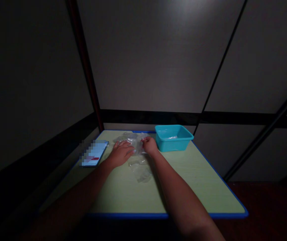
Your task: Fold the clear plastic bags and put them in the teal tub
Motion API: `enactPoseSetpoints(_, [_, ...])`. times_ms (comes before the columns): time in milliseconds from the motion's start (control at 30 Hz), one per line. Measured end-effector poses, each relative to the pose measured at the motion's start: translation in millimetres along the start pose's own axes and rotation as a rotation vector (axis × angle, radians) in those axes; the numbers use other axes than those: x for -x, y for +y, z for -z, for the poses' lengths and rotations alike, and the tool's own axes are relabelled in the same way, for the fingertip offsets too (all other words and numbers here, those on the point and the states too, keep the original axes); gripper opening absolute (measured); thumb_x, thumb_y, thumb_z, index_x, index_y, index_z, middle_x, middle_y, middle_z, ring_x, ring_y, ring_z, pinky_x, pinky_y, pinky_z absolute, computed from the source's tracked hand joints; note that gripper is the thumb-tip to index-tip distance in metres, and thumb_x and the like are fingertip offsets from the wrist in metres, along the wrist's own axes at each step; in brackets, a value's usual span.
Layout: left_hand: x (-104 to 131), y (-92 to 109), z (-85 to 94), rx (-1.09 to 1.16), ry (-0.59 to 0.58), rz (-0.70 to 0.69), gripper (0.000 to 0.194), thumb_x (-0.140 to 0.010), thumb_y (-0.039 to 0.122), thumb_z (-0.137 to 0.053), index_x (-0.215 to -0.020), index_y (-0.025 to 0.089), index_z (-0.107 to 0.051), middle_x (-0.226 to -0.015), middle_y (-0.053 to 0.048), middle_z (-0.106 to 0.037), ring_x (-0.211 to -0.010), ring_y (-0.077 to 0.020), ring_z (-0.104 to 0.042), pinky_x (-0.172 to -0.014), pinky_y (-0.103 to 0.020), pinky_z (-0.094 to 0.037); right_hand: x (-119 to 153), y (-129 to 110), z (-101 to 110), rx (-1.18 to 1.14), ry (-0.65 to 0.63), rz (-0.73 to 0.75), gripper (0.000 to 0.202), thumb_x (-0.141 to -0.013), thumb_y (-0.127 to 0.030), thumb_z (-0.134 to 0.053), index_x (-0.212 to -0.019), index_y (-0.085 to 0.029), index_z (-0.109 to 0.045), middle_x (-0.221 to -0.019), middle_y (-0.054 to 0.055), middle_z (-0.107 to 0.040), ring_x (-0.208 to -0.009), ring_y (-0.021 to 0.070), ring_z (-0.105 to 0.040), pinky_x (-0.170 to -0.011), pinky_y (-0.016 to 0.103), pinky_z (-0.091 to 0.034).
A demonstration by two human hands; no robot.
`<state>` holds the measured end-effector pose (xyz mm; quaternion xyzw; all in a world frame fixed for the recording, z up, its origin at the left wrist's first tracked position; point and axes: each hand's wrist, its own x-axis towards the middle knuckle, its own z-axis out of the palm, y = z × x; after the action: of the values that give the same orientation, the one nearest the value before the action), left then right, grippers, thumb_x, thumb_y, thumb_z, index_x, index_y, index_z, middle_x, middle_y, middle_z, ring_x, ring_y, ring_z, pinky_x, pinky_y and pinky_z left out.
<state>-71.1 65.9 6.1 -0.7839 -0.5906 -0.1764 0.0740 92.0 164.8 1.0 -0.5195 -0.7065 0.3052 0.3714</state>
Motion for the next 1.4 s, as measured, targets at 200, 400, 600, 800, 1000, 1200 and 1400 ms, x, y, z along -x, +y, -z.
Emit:
enactPoseSetpoints(200, [1.1,0.1,2.6,-0.151,0.035,0.243,0.046,-0.091,0.050,-0.033,-0.100,0.020,-0.067,-0.121,-0.013,-0.058,-0.125,-0.0321,-0.037,-0.102,-0.062,-0.015,3.0,0.1,7.4,0.181,0.081,0.016,0.023,-0.089,-0.024,-0.043,-0.087,-0.014,-0.064,-0.064,0.005,-0.065,-0.059,0.0153,-0.059,-0.054,0.022,-0.038])
enactPoseSetpoints(400, [1.7,-1.5,2.2,-0.250,0.035,0.439,0.059,-0.088,0.055,-0.033,-0.107,0.009,-0.065,-0.126,-0.022,-0.052,-0.129,-0.0381,-0.029,-0.103,-0.061,-0.013,6.0,-1.1,5.8,0.349,0.121,0.019,0.023,-0.091,-0.025,-0.041,-0.095,-0.016,-0.062,-0.082,0.010,-0.068,-0.076,0.0201,-0.062,-0.064,0.026,-0.040])
enactPoseSetpoints(600, [0.6,-2.7,-4.3,-0.242,0.107,0.303,0.052,-0.085,0.047,-0.048,-0.118,0.009,-0.058,-0.141,-0.021,-0.037,-0.136,-0.0351,-0.016,-0.106,-0.058,-0.008,7.2,-2.5,4.3,0.456,0.102,-0.001,0.027,-0.091,-0.026,-0.038,-0.109,-0.017,-0.056,-0.091,0.012,-0.067,-0.083,0.0222,-0.063,-0.068,0.028,-0.042])
enactPoseSetpoints(800, [-7.8,-6.3,-4.5,-0.054,0.047,0.027,0.028,-0.084,0.037,-0.055,-0.100,0.015,-0.064,-0.113,-0.014,-0.063,-0.115,-0.0263,-0.050,-0.108,-0.041,-0.021,22.8,-18.4,6.7,0.705,0.108,0.298,0.049,-0.086,-0.025,-0.047,-0.133,-0.016,-0.037,-0.131,0.019,-0.042,-0.113,0.0279,-0.047,-0.088,0.034,-0.038])
enactPoseSetpoints(1000, [-8.1,-9.6,-7.3,0.074,0.023,0.045,0.024,-0.080,0.037,-0.060,-0.093,0.017,-0.062,-0.099,-0.010,-0.063,-0.096,-0.0253,-0.057,-0.089,-0.036,-0.040,29.5,-33.1,8.5,0.725,0.017,0.464,0.031,-0.086,-0.028,-0.049,-0.115,-0.017,-0.054,-0.117,0.015,-0.053,-0.109,0.0266,-0.044,-0.089,0.036,-0.037])
enactPoseSetpoints(1200, [-10.2,-17.8,-17.1,0.178,0.032,0.066,0.018,-0.075,0.033,-0.065,-0.077,0.017,-0.057,-0.086,-0.005,-0.058,-0.082,-0.0198,-0.057,-0.073,-0.029,-0.043,20.0,-14.8,3.9,0.641,-0.296,0.363,0.031,-0.080,-0.039,-0.060,-0.098,-0.014,-0.061,-0.097,0.011,-0.063,-0.088,0.0194,-0.055,-0.075,0.026,-0.039])
enactPoseSetpoints(1400, [-10.7,-19.6,-21.1,0.238,0.045,0.090,0.016,-0.078,0.031,-0.062,-0.086,0.018,-0.058,-0.093,-0.005,-0.059,-0.089,-0.0194,-0.056,-0.079,-0.029,-0.043,13.8,-7.6,6.5,0.672,-0.326,0.335,0.031,-0.092,-0.034,-0.040,-0.092,-0.013,-0.063,-0.096,0.012,-0.063,-0.087,0.0174,-0.056,-0.076,0.025,-0.039])
